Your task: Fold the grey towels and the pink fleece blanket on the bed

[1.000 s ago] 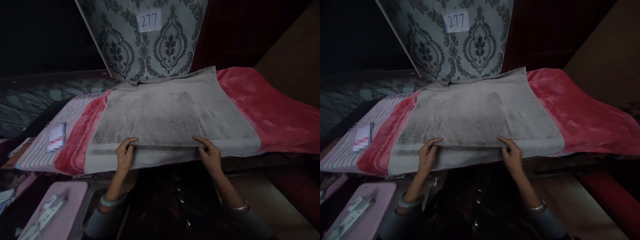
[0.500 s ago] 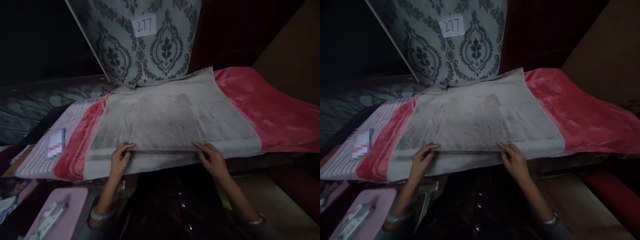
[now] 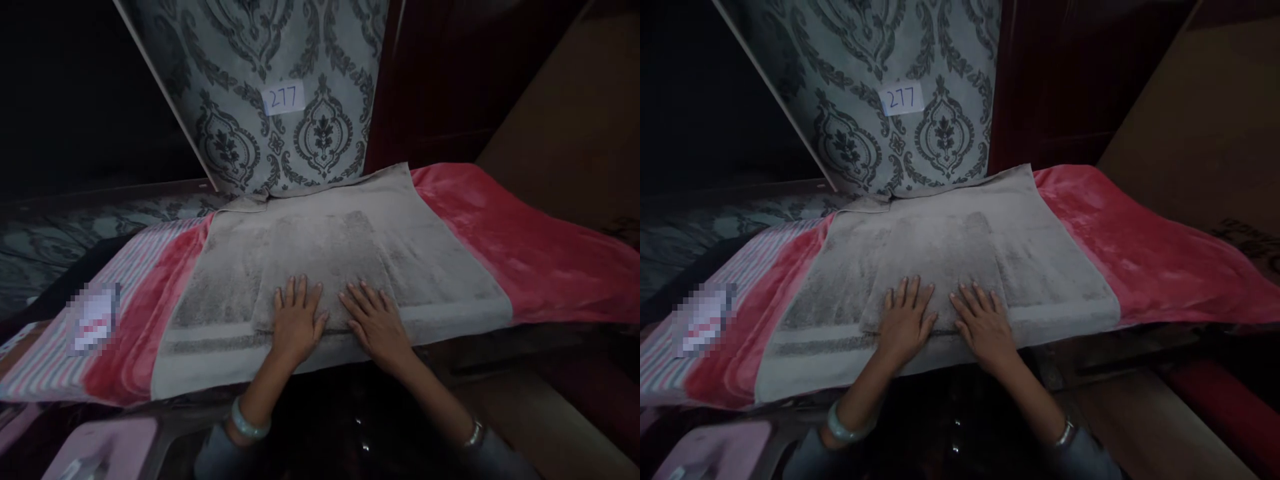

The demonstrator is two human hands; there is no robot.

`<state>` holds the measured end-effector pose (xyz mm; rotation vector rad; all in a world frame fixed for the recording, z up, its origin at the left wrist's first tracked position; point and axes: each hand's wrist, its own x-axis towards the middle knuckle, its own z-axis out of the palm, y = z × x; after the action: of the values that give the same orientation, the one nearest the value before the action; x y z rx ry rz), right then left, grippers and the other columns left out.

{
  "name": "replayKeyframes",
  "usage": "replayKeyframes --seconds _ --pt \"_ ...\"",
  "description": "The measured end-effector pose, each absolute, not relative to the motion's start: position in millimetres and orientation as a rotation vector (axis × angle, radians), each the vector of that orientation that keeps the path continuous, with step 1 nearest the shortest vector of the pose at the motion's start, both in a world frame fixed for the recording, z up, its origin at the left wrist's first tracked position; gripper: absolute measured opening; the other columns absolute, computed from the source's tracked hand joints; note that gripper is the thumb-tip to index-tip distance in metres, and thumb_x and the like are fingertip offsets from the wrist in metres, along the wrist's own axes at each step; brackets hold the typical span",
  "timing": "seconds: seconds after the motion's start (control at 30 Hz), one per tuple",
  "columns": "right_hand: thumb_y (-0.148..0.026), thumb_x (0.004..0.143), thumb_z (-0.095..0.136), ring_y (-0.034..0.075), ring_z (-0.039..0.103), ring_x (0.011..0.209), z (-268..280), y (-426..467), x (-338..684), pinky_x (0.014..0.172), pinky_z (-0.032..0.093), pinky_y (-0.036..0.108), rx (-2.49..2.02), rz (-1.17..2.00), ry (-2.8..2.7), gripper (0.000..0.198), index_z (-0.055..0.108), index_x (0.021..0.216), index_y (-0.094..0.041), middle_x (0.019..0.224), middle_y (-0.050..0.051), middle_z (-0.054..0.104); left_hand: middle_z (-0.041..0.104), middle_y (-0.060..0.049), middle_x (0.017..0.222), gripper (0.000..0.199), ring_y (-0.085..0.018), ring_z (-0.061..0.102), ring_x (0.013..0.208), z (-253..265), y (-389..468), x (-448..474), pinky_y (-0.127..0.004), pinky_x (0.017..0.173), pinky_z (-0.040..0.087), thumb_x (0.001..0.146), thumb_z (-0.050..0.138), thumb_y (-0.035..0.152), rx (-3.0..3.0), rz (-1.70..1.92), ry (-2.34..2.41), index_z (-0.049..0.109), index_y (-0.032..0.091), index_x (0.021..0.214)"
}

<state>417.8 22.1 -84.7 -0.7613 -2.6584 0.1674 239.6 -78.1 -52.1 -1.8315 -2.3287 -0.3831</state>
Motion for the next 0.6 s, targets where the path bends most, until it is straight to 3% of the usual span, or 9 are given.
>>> replayKeyframes --seconds 0.3,0.43,0.53,0.6 --pt "-0.027 0.101 0.044 0.031 0.029 0.147 -94.4 17.8 425.0 0.116 0.028 0.059 -0.740 0.159 -2.620 0.049 0.047 0.150 -0.030 0.159 0.003 0.037 0.042 -0.011 0.157 0.052 -0.037 0.035 0.146 -64.5 -86.1 233.4 -0.064 0.115 0.031 0.096 0.049 0.036 -1.806 -0.315 -2.200 0.050 0.025 0.147" --pt "-0.030 0.102 0.042 0.031 0.038 0.143 -84.3 22.0 428.6 0.114 0.034 0.059 -0.693 0.264 -2.618 0.040 0.062 0.137 -0.027 0.147 0.005 0.053 0.042 -0.010 0.157 0.051 -0.035 0.038 0.145 -73.9 -95.8 233.8 -0.061 0.115 0.034 0.096 0.049 0.030 -1.834 -0.344 -2.123 0.050 0.023 0.146" --pt "-0.028 0.103 0.038 0.028 0.045 0.138 -65.1 31.7 415.3 0.115 0.037 0.056 -0.638 0.333 -2.587 0.042 0.063 0.136 -0.024 0.141 0.008 0.058 0.051 -0.008 0.150 0.044 -0.030 0.045 0.141 -71.6 -103.0 227.4 -0.057 0.115 0.037 0.098 0.045 0.026 -1.900 -0.441 -2.073 0.057 0.024 0.140" --pt "-0.027 0.103 0.036 0.027 0.042 0.141 -51.4 38.4 395.9 0.117 0.035 0.053 -0.622 0.341 -2.573 0.047 0.051 0.147 -0.021 0.151 0.010 0.048 0.062 -0.008 0.140 0.040 -0.024 0.055 0.132 -62.8 -103.6 218.1 -0.050 0.114 0.041 0.100 0.038 0.024 -1.946 -0.546 -2.054 0.064 0.025 0.131"
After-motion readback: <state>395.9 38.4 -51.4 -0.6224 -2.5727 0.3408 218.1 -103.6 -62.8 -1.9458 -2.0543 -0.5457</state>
